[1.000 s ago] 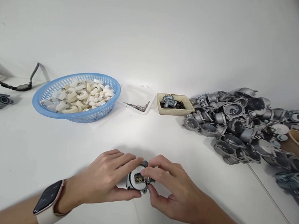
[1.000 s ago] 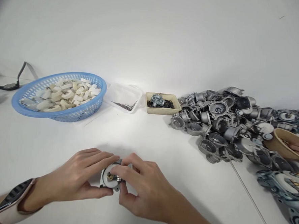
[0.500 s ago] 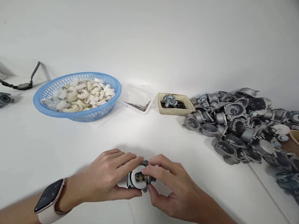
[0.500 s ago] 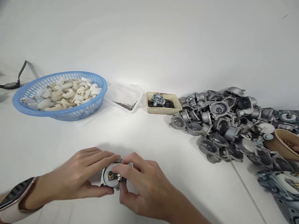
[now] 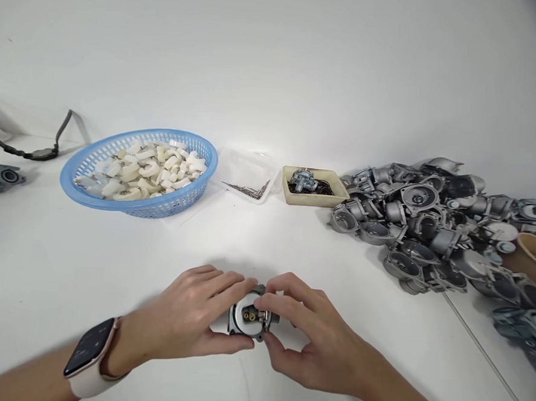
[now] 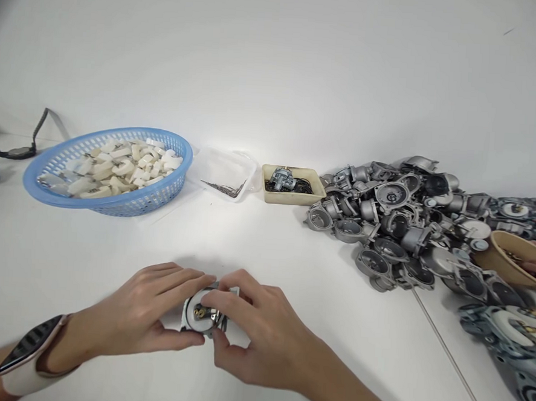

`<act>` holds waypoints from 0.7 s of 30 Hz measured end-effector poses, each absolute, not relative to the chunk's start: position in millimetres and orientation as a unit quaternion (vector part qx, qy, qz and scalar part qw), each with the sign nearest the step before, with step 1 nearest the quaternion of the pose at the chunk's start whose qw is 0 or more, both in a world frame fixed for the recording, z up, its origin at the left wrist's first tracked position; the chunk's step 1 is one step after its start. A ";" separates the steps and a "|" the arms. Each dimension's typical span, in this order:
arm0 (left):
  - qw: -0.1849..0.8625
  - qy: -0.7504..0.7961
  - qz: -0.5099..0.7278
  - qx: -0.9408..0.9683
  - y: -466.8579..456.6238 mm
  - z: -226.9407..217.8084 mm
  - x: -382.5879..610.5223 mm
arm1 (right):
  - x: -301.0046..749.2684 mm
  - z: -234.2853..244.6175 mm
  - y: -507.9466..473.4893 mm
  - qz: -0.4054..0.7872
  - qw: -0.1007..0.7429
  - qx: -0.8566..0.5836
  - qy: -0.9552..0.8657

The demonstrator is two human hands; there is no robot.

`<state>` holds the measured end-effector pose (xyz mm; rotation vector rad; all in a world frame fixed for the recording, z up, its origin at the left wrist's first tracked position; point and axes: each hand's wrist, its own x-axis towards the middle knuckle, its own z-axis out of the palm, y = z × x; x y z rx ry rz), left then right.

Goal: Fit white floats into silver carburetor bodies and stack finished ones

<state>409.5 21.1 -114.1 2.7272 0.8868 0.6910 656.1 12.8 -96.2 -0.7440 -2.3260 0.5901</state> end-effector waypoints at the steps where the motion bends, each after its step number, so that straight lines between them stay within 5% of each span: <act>1: 0.095 0.299 0.235 0.920 21.3 -114.0 409.3 | 656.7 -95.7 12.7 0.225 0.306 -0.285 -0.880; 8: 0.090 0.289 0.230 0.925 24.6 -115.9 408.3 | 659.4 -96.8 17.2 0.235 0.217 -0.336 -0.886; 21: 0.057 0.300 0.255 0.917 25.4 -112.4 396.9 | 651.0 -92.6 23.4 0.243 0.188 -0.364 -0.879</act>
